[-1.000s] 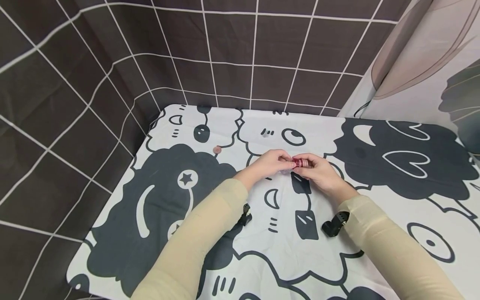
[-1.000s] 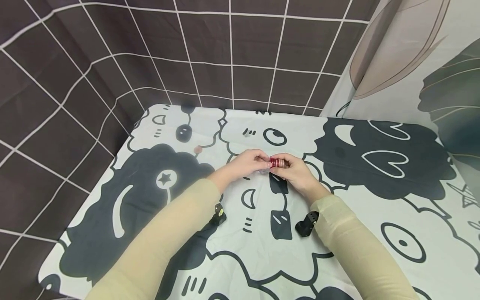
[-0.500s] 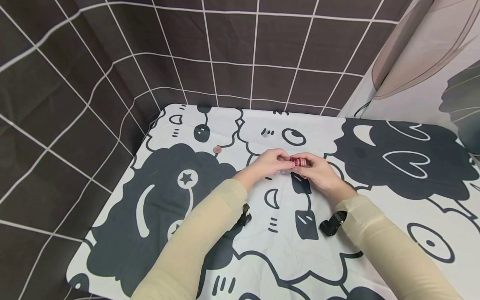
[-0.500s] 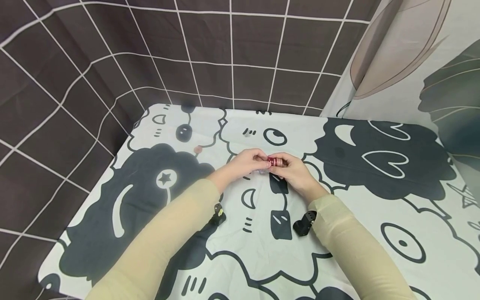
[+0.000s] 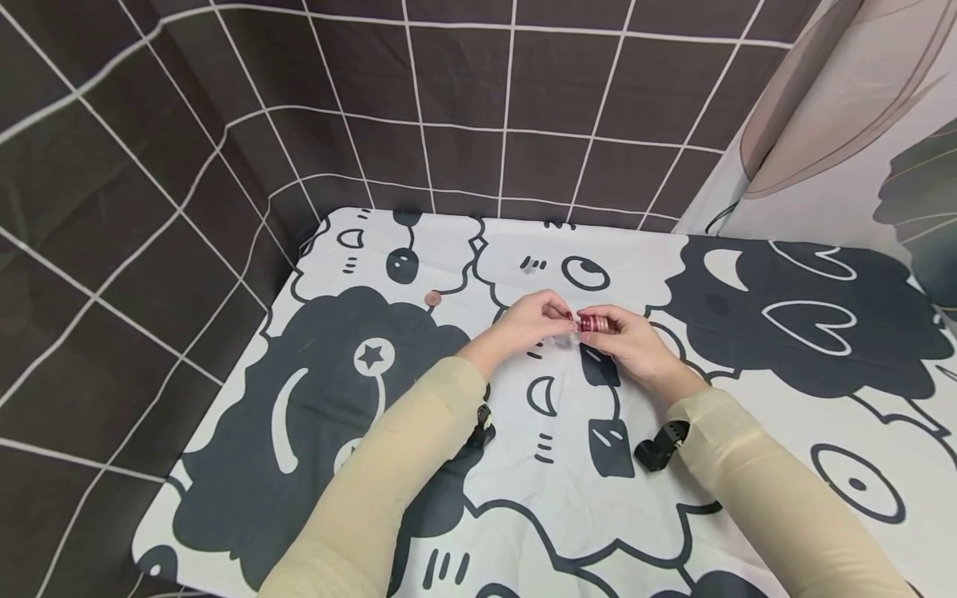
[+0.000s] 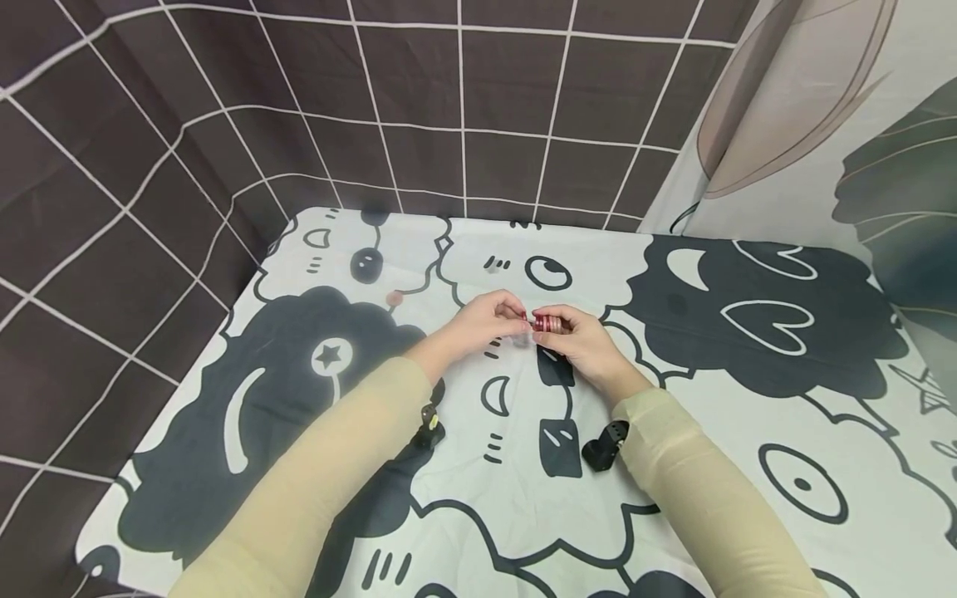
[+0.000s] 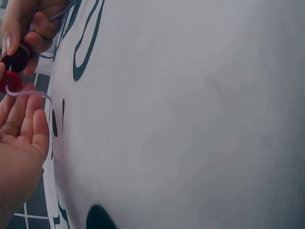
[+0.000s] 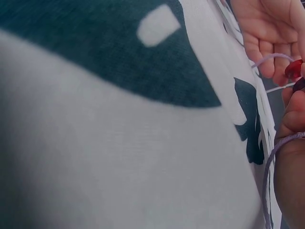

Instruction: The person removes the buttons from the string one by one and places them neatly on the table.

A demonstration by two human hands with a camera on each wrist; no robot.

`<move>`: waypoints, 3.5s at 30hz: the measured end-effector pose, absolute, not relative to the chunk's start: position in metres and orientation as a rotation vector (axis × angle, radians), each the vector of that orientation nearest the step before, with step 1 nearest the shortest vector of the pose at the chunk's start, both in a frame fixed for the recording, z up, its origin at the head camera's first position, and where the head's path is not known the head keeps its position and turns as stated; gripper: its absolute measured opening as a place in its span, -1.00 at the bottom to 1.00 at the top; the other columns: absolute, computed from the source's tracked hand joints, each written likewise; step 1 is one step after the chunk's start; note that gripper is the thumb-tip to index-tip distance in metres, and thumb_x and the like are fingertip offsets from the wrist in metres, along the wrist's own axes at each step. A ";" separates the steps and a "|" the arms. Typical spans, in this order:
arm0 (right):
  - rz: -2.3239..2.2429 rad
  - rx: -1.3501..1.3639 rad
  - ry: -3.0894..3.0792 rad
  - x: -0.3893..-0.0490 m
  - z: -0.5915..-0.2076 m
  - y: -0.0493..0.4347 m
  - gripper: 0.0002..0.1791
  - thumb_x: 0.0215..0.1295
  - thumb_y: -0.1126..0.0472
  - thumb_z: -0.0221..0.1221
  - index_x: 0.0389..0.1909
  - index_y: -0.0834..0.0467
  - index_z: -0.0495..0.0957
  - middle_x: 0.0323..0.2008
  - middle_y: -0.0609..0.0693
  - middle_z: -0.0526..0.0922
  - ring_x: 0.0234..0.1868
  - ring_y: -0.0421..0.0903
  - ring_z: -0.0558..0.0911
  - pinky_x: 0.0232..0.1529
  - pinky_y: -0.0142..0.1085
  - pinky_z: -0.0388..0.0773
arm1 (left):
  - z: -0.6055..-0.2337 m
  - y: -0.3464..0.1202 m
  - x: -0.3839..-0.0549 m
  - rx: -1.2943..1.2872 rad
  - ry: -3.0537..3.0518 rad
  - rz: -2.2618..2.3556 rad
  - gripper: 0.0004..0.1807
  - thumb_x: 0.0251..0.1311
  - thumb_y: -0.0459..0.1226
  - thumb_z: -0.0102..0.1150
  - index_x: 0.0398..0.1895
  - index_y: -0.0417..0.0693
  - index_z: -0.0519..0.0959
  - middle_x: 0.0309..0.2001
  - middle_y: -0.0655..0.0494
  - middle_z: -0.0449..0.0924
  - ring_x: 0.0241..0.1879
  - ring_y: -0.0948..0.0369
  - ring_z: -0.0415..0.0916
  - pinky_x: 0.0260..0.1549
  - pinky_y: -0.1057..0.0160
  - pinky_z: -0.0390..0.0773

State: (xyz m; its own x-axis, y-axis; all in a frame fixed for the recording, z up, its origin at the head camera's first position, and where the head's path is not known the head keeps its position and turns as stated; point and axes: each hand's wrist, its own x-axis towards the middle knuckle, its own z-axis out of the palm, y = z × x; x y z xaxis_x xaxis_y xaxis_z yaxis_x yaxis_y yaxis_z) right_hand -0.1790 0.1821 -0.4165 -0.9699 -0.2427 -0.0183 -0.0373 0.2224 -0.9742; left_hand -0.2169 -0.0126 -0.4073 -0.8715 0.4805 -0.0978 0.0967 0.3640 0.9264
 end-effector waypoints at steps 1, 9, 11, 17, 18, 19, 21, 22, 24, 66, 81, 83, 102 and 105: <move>-1.834 -0.263 2.327 -0.179 -0.417 0.182 -0.54 0.12 0.39 0.26 0.06 0.42 0.42 -0.21 -0.07 0.53 -0.26 -0.24 0.51 -0.29 -0.51 0.46 | -0.408 -0.013 -0.217 0.505 2.277 1.514 -0.75 0.13 -0.24 0.25 -0.15 -0.09 0.51 -0.30 0.13 0.58 -0.32 0.26 0.51 -0.36 0.37 0.48; -1.807 -0.245 2.355 -0.178 -0.418 0.185 -0.53 0.12 0.34 0.28 0.06 0.39 0.44 -0.21 -0.05 0.52 -0.27 -0.22 0.49 -0.31 -0.50 0.46 | -0.409 -0.018 -0.219 0.475 2.338 1.485 -0.71 0.14 -0.24 0.25 -0.10 -0.13 0.49 -0.22 0.10 0.57 -0.25 0.26 0.52 -0.26 0.41 0.48; -1.814 -0.244 2.353 -0.178 -0.418 0.186 -0.53 0.12 0.34 0.28 0.06 0.40 0.43 -0.22 -0.06 0.53 -0.27 -0.23 0.49 -0.32 -0.50 0.46 | -0.408 -0.019 -0.218 0.470 2.343 1.482 -0.70 0.14 -0.25 0.25 -0.09 -0.14 0.48 -0.22 0.09 0.57 -0.24 0.25 0.52 -0.25 0.41 0.48; -1.809 -0.228 2.360 -0.178 -0.418 0.186 -0.53 0.12 0.34 0.28 0.06 0.38 0.44 -0.21 -0.05 0.53 -0.26 -0.22 0.49 -0.31 -0.50 0.45 | -0.407 -0.027 -0.220 0.470 2.364 1.460 -0.70 0.14 -0.25 0.25 -0.09 -0.15 0.48 -0.21 0.07 0.57 -0.21 0.23 0.50 -0.21 0.40 0.45; -1.798 -0.226 2.368 -0.178 -0.418 0.186 -0.53 0.12 0.33 0.28 0.07 0.37 0.45 -0.19 -0.05 0.53 -0.25 -0.21 0.49 -0.30 -0.50 0.45 | -0.407 -0.029 -0.220 0.463 2.367 1.463 -0.71 0.14 -0.26 0.25 -0.09 -0.15 0.48 -0.21 0.06 0.57 -0.20 0.22 0.50 -0.21 0.39 0.44; -1.788 -0.223 2.379 -0.178 -0.417 0.184 -0.53 0.12 0.32 0.29 0.07 0.35 0.46 -0.19 -0.04 0.53 -0.24 -0.21 0.49 -0.29 -0.50 0.45 | -0.407 -0.032 -0.220 0.455 2.368 1.468 -0.71 0.14 -0.27 0.25 -0.10 -0.16 0.48 -0.21 0.05 0.57 -0.20 0.21 0.50 -0.21 0.38 0.44; -1.773 -0.227 2.395 -0.179 -0.416 0.182 -0.52 0.11 0.30 0.29 0.07 0.33 0.47 -0.17 -0.04 0.52 -0.22 -0.20 0.48 -0.27 -0.50 0.44 | -0.407 -0.035 -0.221 0.436 2.373 1.469 -0.71 0.14 -0.28 0.24 -0.10 -0.17 0.48 -0.20 0.04 0.57 -0.20 0.20 0.50 -0.20 0.37 0.44; -1.765 -0.228 2.402 -0.178 -0.412 0.180 -0.53 0.12 0.31 0.29 0.07 0.34 0.47 -0.17 -0.04 0.52 -0.22 -0.20 0.48 -0.27 -0.51 0.44 | -0.407 -0.038 -0.222 0.424 2.378 1.467 -0.72 0.14 -0.28 0.24 -0.10 -0.16 0.48 -0.20 0.04 0.57 -0.20 0.20 0.50 -0.20 0.36 0.44; -1.774 -0.230 2.397 -0.178 -0.411 0.178 -0.53 0.11 0.33 0.29 0.07 0.34 0.47 -0.18 -0.04 0.52 -0.22 -0.20 0.48 -0.26 -0.51 0.44 | -0.408 -0.042 -0.223 0.410 2.376 1.468 -0.72 0.14 -0.28 0.24 -0.10 -0.17 0.48 -0.20 0.04 0.57 -0.20 0.19 0.50 -0.21 0.35 0.44; -1.722 -0.184 2.456 -0.178 -0.413 0.189 -0.52 0.12 0.25 0.31 0.08 0.28 0.48 -0.18 -0.09 0.53 -0.19 -0.22 0.44 -0.23 -0.52 0.38 | -0.400 -0.084 -0.234 0.308 2.453 1.418 -0.69 0.16 -0.23 0.23 -0.05 -0.12 0.51 -0.17 0.06 0.56 -0.16 0.19 0.48 -0.18 0.30 0.43; -1.751 -0.200 2.433 -0.179 -0.417 0.188 -0.51 0.13 0.25 0.30 0.08 0.32 0.45 -0.18 -0.10 0.52 -0.20 -0.22 0.47 -0.24 -0.52 0.42 | -0.402 -0.103 -0.235 0.222 2.706 1.177 -0.71 0.12 -0.16 0.22 -0.11 -0.05 0.52 -0.18 0.13 0.58 -0.13 0.19 0.47 0.11 -0.03 -0.05; -1.765 -0.203 2.421 -0.178 -0.417 0.188 -0.51 0.13 0.25 0.30 0.07 0.33 0.45 -0.18 -0.11 0.52 -0.20 -0.22 0.48 -0.24 -0.51 0.43 | -0.402 -0.106 -0.234 0.227 2.716 1.172 -0.70 0.12 -0.16 0.21 -0.10 -0.06 0.53 -0.16 0.11 0.59 -0.11 0.18 0.48 0.14 0.01 -0.01; -1.747 -0.218 2.420 -0.178 -0.417 0.187 -0.51 0.15 0.24 0.29 0.09 0.33 0.45 -0.18 -0.13 0.53 -0.18 -0.24 0.49 -0.25 -0.52 0.43 | -0.405 -0.127 -0.235 0.120 3.018 0.846 -0.61 0.12 -0.14 0.20 0.05 0.05 0.57 -0.04 0.11 0.57 0.06 0.02 0.26 -0.01 -0.02 0.12; -1.750 -0.222 2.417 -0.178 -0.417 0.187 -0.51 0.16 0.24 0.28 0.09 0.33 0.45 -0.17 -0.13 0.52 -0.18 -0.25 0.49 -0.25 -0.52 0.43 | -0.405 -0.129 -0.235 0.131 3.013 0.795 -0.62 0.11 -0.14 0.21 0.03 0.06 0.57 -0.06 0.09 0.56 0.04 0.02 0.27 -0.04 -0.02 0.14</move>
